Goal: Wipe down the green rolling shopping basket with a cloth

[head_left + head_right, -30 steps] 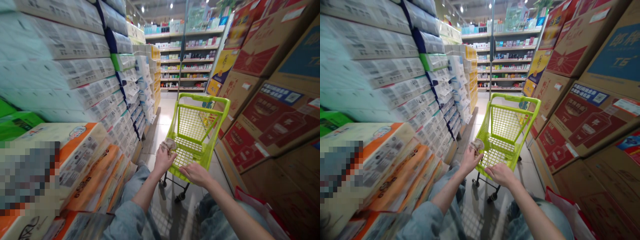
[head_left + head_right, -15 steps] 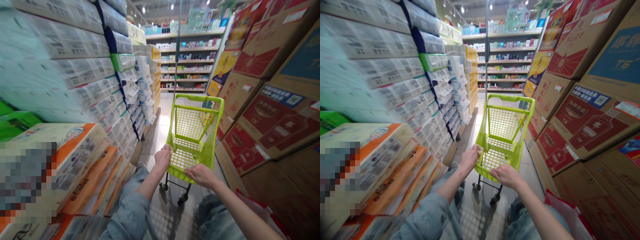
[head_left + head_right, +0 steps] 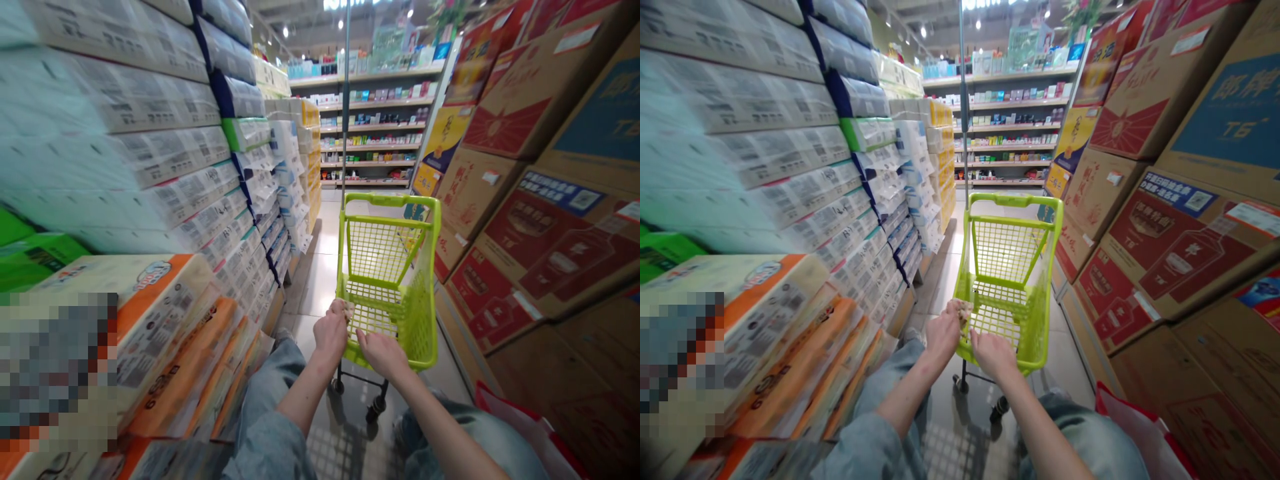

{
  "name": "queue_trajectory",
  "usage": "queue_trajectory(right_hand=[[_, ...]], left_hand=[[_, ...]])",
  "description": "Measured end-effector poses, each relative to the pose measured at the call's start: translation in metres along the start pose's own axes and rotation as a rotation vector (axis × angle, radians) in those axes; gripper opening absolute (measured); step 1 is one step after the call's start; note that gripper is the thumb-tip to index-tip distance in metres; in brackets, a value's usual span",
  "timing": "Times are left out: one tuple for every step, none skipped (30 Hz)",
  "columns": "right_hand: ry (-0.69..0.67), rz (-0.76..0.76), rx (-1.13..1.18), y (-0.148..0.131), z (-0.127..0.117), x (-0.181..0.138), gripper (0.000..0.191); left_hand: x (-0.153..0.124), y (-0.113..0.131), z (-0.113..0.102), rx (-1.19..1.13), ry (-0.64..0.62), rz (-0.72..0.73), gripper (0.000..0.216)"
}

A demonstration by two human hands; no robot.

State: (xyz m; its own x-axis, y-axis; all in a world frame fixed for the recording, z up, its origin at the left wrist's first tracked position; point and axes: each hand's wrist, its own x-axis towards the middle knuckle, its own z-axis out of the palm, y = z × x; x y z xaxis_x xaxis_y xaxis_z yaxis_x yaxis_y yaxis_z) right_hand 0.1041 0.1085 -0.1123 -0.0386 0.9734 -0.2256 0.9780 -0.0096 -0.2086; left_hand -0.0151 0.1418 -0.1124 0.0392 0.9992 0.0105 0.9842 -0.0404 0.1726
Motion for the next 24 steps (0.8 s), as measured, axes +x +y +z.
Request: queue_trajectory(right_hand=[[0.001, -0.042, -0.013, 0.001, 0.000, -0.002, 0.071], [0.006, -0.089, -0.032, 0.003, 0.001, -0.004, 0.070], [0.017, -0.135, -0.054, 0.005, 0.001, -0.007, 0.069], [0.029, -0.173, -0.078, 0.006, 0.001, -0.009, 0.067], [0.040, -0.201, -0.098, 0.007, 0.002, -0.011, 0.066], [0.051, -0.218, -0.115, 0.008, 0.003, -0.013, 0.064], [0.061, -0.226, -0.127, 0.008, 0.003, -0.014, 0.063], [0.069, -0.231, -0.136, 0.009, 0.004, -0.016, 0.062], [0.075, -0.235, -0.143, 0.009, 0.005, -0.018, 0.062], [0.079, -0.237, -0.148, 0.010, 0.006, -0.020, 0.061], [0.081, -0.239, -0.153, 0.012, 0.007, -0.022, 0.061], [0.080, -0.243, -0.157, 0.013, 0.008, -0.024, 0.061], [0.080, -0.247, -0.161, 0.015, 0.010, -0.027, 0.061], [0.085, -0.252, -0.165, 0.018, 0.011, -0.030, 0.061], [0.090, -0.258, -0.170, 0.020, 0.012, -0.034, 0.062], [0.094, -0.266, -0.174, 0.022, 0.012, -0.037, 0.062], [0.101, -0.271, -0.179, 0.024, 0.013, -0.039, 0.063], [0.107, -0.273, -0.185, 0.025, 0.013, -0.041, 0.063], [0.108, -0.272, -0.192, 0.026, 0.013, -0.043, 0.062], [0.104, -0.270, -0.200, 0.026, 0.012, -0.043, 0.061], [0.100, -0.269, -0.205, 0.026, 0.012, -0.044, 0.060], [0.092, -0.266, -0.209, 0.025, 0.011, -0.043, 0.058], [0.081, -0.267, -0.211, 0.025, 0.011, -0.042, 0.056], [0.073, -0.266, -0.210, 0.025, 0.010, -0.042, 0.054]], left_hand=[[-0.001, -0.001, 0.001, -0.004, -0.013, -0.012, 0.026], [-0.002, -0.002, 0.002, -0.008, -0.022, -0.022, 0.027], [-0.003, -0.003, 0.002, -0.011, -0.025, -0.030, 0.027], [-0.002, -0.004, 0.002, -0.013, -0.025, -0.032, 0.028], [-0.001, -0.005, 0.001, -0.013, -0.021, -0.029, 0.029], [0.001, -0.005, 0.000, -0.013, -0.015, -0.024, 0.029], [0.005, -0.004, -0.001, -0.015, -0.011, -0.019, 0.030], [0.010, -0.003, -0.003, -0.019, -0.008, -0.012, 0.029], [0.016, -0.002, -0.005, -0.023, -0.007, -0.005, 0.029], [0.024, 0.001, -0.008, -0.029, -0.008, 0.000, 0.028], [0.032, 0.003, -0.011, -0.035, -0.005, 0.006, 0.028], [0.042, 0.006, -0.015, -0.041, -0.009, 0.010, 0.028], [0.051, 0.009, -0.018, -0.049, -0.009, 0.013, 0.029], [0.060, 0.012, -0.021, -0.059, -0.002, 0.016, 0.030], [0.069, 0.015, -0.023, -0.066, -0.002, 0.008, 0.031], [0.076, 0.017, -0.025, -0.075, 0.012, 0.000, 0.032], [0.082, 0.019, -0.026, -0.084, 0.027, -0.009, 0.032], [0.086, 0.020, -0.026, -0.091, 0.045, -0.017, 0.033], [0.089, 0.021, -0.026, -0.098, 0.067, -0.024, 0.033], [0.090, 0.022, -0.025, -0.103, 0.083, -0.032, 0.034], [0.090, 0.021, -0.024, -0.105, 0.094, -0.041, 0.034], [0.087, 0.021, -0.022, -0.102, 0.102, -0.052, 0.035], [0.084, 0.020, -0.022, -0.095, 0.104, -0.064, 0.036], [0.080, 0.019, -0.021, -0.085, 0.104, -0.071, 0.037]])
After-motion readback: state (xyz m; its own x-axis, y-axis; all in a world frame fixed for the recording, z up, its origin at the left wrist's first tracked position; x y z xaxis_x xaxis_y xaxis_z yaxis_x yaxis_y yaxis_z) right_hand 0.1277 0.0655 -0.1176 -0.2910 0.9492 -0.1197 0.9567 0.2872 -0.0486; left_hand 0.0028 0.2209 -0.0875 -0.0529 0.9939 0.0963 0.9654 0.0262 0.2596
